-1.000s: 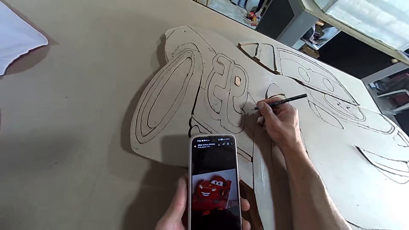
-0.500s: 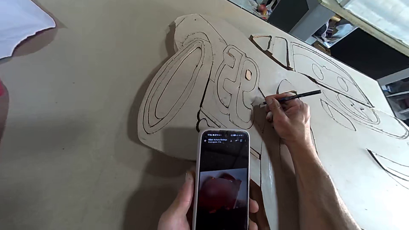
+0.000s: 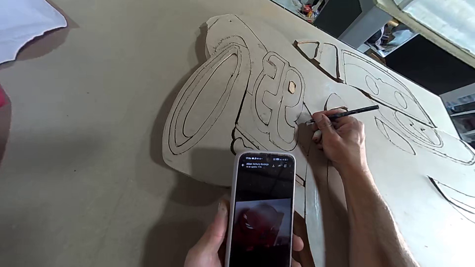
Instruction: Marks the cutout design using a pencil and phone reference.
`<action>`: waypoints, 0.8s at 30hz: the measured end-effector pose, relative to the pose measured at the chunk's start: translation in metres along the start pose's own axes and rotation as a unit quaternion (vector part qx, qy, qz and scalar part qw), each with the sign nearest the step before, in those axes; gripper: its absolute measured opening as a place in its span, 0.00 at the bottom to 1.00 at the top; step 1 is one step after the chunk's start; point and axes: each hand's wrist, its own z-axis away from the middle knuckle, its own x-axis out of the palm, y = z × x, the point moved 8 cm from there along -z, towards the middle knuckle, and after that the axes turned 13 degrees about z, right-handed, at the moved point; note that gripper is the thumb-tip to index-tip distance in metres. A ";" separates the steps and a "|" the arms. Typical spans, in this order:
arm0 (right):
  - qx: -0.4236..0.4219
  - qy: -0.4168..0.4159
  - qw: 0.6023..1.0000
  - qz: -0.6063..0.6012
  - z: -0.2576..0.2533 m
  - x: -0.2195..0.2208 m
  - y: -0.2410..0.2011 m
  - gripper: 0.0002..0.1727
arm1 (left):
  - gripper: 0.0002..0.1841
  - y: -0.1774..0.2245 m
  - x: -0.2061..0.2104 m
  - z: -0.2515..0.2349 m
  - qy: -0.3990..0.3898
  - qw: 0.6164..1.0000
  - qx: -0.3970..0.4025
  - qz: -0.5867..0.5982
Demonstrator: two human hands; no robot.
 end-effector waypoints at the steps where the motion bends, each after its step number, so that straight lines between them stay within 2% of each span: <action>1: 0.001 0.002 1.000 -0.014 0.001 -0.001 0.000 0.07 | 0.37 0.001 0.000 0.000 0.000 1.000 -0.001 0.005; 6: -0.008 0.063 0.990 -0.126 0.017 -0.017 -0.004 0.07 | 0.39 0.008 0.001 -0.002 0.006 1.000 0.016 0.023; 11: 0.024 0.011 0.997 -0.068 0.028 -0.008 -0.009 0.08 | 0.37 0.011 0.000 -0.001 0.022 0.999 0.035 0.035; 17: 0.009 -0.014 0.998 -0.063 0.026 0.004 -0.009 0.05 | 0.36 0.014 0.001 -0.002 0.020 0.997 0.048 0.049; 24: -0.022 -0.018 0.999 -0.014 0.024 0.007 -0.011 0.06 | 0.37 0.012 -0.001 -0.001 0.022 0.997 0.052 0.046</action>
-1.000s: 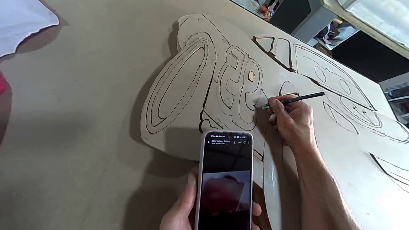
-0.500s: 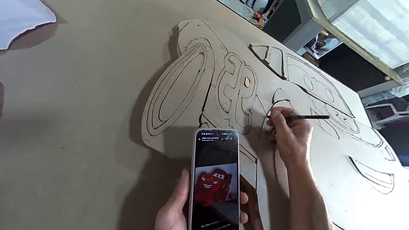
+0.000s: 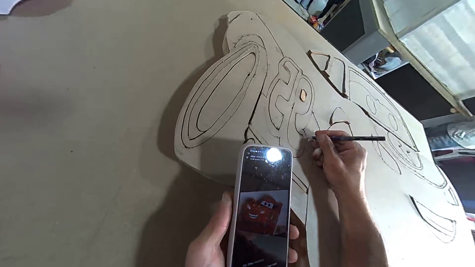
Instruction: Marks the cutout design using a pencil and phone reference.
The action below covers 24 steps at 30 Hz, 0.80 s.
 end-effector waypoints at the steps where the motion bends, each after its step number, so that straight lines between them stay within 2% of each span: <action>1: 0.001 -0.001 1.000 0.001 0.000 0.000 0.000 0.07 | 0.36 0.000 0.000 0.000 -0.001 1.000 0.000 0.000; 13: 0.004 0.009 0.999 -0.050 0.002 -0.003 0.002 0.06 | 0.35 0.007 0.004 -0.001 -0.004 1.000 0.014 -0.005; 24: -0.009 0.012 1.000 -0.013 0.003 -0.003 -0.001 0.05 | 0.34 0.006 0.003 -0.001 -0.010 1.000 0.006 0.002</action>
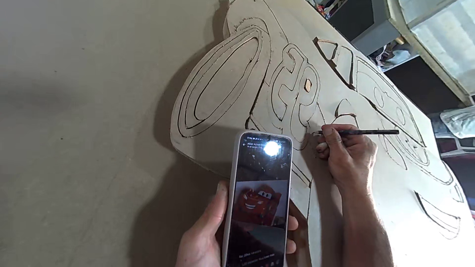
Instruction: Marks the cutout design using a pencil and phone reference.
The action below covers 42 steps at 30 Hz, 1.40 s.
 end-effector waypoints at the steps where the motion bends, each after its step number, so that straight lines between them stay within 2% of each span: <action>1: 0.003 0.002 1.000 0.001 0.000 0.000 0.000 0.05 | 0.35 0.001 0.000 0.000 -0.003 1.000 -0.001 -0.003; 10: 0.047 0.018 0.999 -0.014 0.002 -0.004 0.005 0.04 | 0.35 0.001 -0.001 0.001 0.009 1.000 0.006 -0.016; 19: 0.036 0.034 0.999 0.000 0.002 -0.005 0.004 0.04 | 0.38 0.007 -0.007 0.003 0.046 0.997 0.020 -0.050; 30: 0.049 0.051 0.997 0.010 0.003 -0.007 0.003 0.03 | 0.36 0.007 -0.003 0.004 0.052 0.998 0.027 -0.039; 42: 0.081 0.061 0.994 0.044 0.004 -0.010 0.008 0.03 | 0.35 0.005 0.003 0.000 0.008 1.000 0.004 -0.017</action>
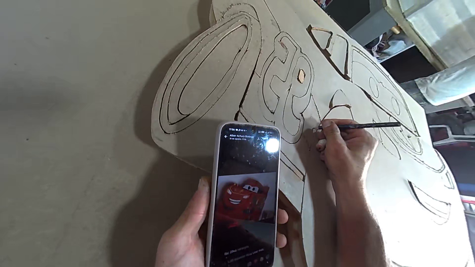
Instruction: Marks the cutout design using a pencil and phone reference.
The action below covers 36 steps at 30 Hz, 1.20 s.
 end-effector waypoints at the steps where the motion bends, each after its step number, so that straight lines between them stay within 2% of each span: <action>1: -0.006 0.001 1.000 -0.004 0.000 0.000 0.000 0.04 | 0.36 0.001 0.000 0.000 -0.002 1.000 0.001 0.003; 8: 0.019 0.017 0.999 0.019 0.003 -0.002 0.001 0.04 | 0.36 0.006 0.001 0.001 0.008 1.000 0.014 -0.020; 11: 0.023 0.010 0.999 0.044 0.001 -0.004 0.002 0.05 | 0.35 0.007 -0.002 0.001 0.036 0.999 0.023 -0.030; 13: 0.025 0.002 0.999 0.047 0.001 -0.003 0.001 0.05 | 0.35 0.007 -0.001 0.002 0.021 0.999 0.012 -0.027; 16: 0.025 -0.008 0.999 -0.041 0.001 -0.002 0.003 0.04 | 0.35 0.003 0.001 0.004 -0.025 0.999 -0.039 -0.009; 19: 0.043 0.002 0.991 -0.123 -0.002 -0.006 0.006 0.04 | 0.35 0.000 0.003 0.004 -0.036 0.997 -0.062 -0.005; 23: 0.030 0.012 0.991 -0.133 -0.003 -0.003 0.004 0.05 | 0.31 0.006 0.004 0.008 0.008 0.999 -0.034 -0.030; 27: 0.005 0.014 0.989 -0.144 -0.004 -0.004 0.004 0.04 | 0.35 0.002 0.005 0.006 -0.029 0.997 -0.065 -0.011; 30: -0.012 0.040 0.987 -0.152 -0.005 -0.008 0.003 0.05 | 0.38 -0.002 0.002 0.004 -0.047 0.995 -0.082 -0.012; 32: -0.053 0.069 0.986 -0.141 -0.005 -0.016 0.000 0.07 | 0.38 -0.002 0.001 0.003 -0.040 0.996 -0.083 -0.019; 36: -0.110 0.167 0.972 -0.126 -0.004 -0.042 0.000 0.08 | 0.38 -0.002 0.002 0.006 -0.033 0.996 -0.084 -0.021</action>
